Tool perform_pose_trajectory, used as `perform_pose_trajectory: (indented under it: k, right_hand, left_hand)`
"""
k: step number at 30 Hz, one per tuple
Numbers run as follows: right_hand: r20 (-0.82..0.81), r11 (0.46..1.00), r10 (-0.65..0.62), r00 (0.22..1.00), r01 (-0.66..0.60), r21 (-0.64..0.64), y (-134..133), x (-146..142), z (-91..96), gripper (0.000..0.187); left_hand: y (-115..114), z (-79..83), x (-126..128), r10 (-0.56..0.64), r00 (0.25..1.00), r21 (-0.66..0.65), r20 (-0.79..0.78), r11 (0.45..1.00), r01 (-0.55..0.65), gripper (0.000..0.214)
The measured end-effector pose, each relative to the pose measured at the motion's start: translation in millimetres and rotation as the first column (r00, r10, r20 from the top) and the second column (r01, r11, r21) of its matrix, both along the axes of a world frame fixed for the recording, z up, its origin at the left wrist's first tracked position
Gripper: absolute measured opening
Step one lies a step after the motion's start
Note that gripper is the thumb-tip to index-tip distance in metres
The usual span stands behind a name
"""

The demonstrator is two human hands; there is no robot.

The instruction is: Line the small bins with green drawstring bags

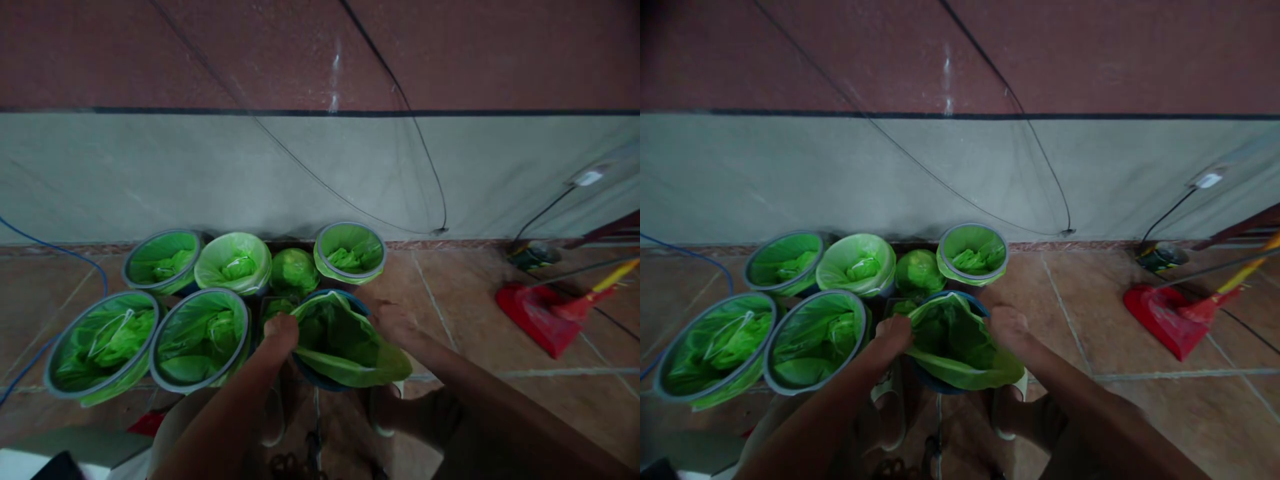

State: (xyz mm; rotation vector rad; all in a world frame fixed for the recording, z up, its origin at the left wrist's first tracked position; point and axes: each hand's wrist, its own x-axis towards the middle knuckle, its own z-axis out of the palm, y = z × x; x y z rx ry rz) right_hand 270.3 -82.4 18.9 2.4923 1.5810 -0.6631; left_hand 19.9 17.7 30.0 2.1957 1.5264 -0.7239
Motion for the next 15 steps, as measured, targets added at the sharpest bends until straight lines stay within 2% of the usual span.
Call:
perform_pose_trajectory:
  k: [2, 4, 8, 11, 15]
  right_hand:
    - [0.041, 0.999, 0.032, 0.999, -0.031, -0.027, 15.1, -10.9, -10.1, 0.040]
    - [0.067, 0.994, 0.089, 0.994, -0.085, -0.063, 22.8, -18.7, -21.6, 0.038]
    - [0.119, 0.985, 0.169, 0.978, -0.165, -0.043, 25.8, -19.9, -41.6, 0.034]
    - [0.100, 0.990, 0.140, 0.985, -0.136, -0.040, 26.4, -11.3, -48.8, 0.033]
    - [0.031, 0.999, 0.019, 0.999, -0.018, -0.032, 30.7, 10.0, -44.3, 0.030]
  left_hand:
    - [3.4, 6.5, 9.6, -0.006, 1.000, 0.048, 0.030, 0.999, 0.005, 0.036]
    - [7.3, 10.0, 20.9, -0.037, 0.996, 0.111, 0.080, 0.993, 0.028, 0.038]
    - [14.4, 1.5, 39.4, -0.138, 0.975, 0.224, 0.175, 0.970, 0.097, 0.034]
    - [20.4, -11.2, 44.8, -0.140, 0.977, 0.182, 0.158, 0.977, 0.110, 0.033]
    - [33.8, -21.8, 42.2, -0.087, 0.989, 0.109, 0.119, 0.991, 0.074, 0.037]
